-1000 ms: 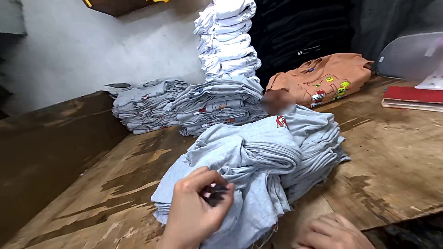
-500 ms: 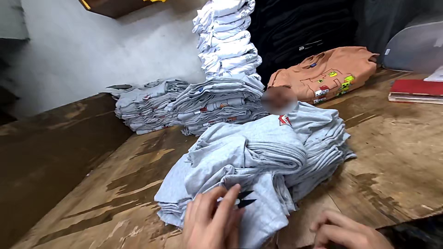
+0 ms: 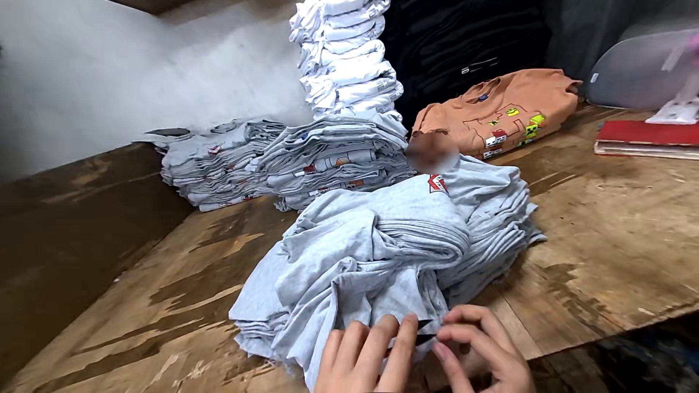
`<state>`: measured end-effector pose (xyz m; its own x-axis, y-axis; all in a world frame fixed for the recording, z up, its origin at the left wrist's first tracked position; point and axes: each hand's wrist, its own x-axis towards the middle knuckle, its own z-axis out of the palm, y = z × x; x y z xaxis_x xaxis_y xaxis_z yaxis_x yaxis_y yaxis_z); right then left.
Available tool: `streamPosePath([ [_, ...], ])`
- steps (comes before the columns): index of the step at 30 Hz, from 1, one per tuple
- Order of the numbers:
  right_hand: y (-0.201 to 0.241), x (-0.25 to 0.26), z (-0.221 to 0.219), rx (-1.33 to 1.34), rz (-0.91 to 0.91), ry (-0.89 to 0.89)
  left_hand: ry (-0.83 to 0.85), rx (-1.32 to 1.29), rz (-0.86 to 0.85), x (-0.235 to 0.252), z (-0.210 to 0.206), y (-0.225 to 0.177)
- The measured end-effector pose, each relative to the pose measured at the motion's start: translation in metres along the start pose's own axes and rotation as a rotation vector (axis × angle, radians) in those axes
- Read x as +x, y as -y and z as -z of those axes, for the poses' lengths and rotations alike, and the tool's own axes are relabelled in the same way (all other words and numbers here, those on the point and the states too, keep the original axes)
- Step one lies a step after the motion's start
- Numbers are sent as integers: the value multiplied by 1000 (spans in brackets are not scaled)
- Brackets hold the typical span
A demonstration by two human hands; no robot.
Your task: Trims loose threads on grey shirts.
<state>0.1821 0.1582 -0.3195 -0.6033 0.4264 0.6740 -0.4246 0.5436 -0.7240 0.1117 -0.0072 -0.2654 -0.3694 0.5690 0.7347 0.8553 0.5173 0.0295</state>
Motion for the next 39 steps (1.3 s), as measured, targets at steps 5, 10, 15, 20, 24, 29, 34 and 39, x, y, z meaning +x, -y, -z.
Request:
streamPosePath([
  [5, -8, -6, 2, 0, 45, -80, 7, 17, -16, -2, 5, -1],
  [10, -3, -6, -5, 23, 88, -95, -16, 12, -45, 2, -9, -5],
  [15, -16, -10, 5, -45, 147, -17, -16, -76, 17, -6, -4, 7],
  [20, -20, -10, -3, -92, 229, -16, 114, -270, 113, -17, 0, 13],
  [24, -18, 7, -27, 134, 331, -39, 117, -469, 193, -13, 4, 24],
  [29, -17, 40, -48, 461, 180, -51, 56, -586, 327, 10, 7, 31],
  [34, -26, 22, -26, -99, 467, -167, 39, -699, 389, 16, -3, 36],
  [39, -22, 15, -29, 111, 285, -163, 68, -718, 352, 14, -2, 34],
])
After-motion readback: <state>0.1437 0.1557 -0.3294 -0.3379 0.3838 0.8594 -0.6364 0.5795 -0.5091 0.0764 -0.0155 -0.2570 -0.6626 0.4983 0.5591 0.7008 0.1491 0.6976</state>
